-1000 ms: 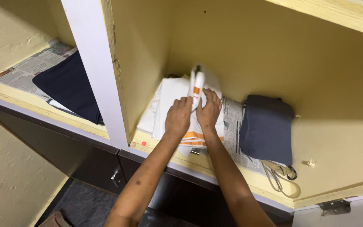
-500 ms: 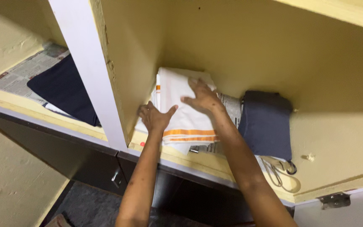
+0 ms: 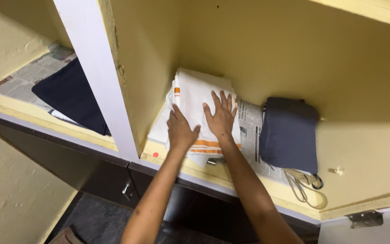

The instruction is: The person takes folded clothes and textiles from closet shelves, places them on a table, and then wipes the empty shelf surface with a cloth.

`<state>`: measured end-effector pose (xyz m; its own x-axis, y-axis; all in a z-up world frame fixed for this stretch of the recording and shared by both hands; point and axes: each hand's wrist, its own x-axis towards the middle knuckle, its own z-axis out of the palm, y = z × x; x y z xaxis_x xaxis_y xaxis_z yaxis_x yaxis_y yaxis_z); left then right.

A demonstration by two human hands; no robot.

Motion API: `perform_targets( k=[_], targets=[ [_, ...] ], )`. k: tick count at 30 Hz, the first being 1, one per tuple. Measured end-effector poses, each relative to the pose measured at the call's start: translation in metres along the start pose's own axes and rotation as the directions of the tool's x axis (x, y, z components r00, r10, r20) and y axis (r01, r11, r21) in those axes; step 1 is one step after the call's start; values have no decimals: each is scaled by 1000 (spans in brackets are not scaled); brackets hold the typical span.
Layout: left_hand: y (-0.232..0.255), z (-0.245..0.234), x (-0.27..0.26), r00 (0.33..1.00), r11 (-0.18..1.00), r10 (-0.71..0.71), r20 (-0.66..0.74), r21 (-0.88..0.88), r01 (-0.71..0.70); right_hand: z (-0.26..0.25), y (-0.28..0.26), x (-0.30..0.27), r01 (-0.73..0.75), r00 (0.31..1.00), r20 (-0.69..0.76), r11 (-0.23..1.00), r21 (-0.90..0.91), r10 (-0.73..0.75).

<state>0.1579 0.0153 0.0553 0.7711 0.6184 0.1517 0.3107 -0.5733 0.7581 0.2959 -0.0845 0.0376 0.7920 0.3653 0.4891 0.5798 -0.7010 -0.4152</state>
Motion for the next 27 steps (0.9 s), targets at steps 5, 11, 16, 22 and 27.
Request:
perform_targets(
  k=[5,11,16,22,27],
  targets=[
    [22,6,-34,987,969,139,83,194,-153,-1,1,-2,-2,1000,-4,1000,6,2],
    [18,6,-80,935,898,354,14,275,-344,-1,1,-1,17,1000,-16,1000,15,-17],
    [2,-25,-86,937,958,183,-298,-160,-238,2,2,-2,16,1000,-7,1000,-7,-16],
    [-35,-40,-82,979,970,-91,-182,-239,46,0,5,-5,44,998,44,998,-35,-43],
    [-65,-35,-77,984,945,-120,-134,-319,72,-31,-10,-47,347,884,307,935,77,-353]
  ],
)
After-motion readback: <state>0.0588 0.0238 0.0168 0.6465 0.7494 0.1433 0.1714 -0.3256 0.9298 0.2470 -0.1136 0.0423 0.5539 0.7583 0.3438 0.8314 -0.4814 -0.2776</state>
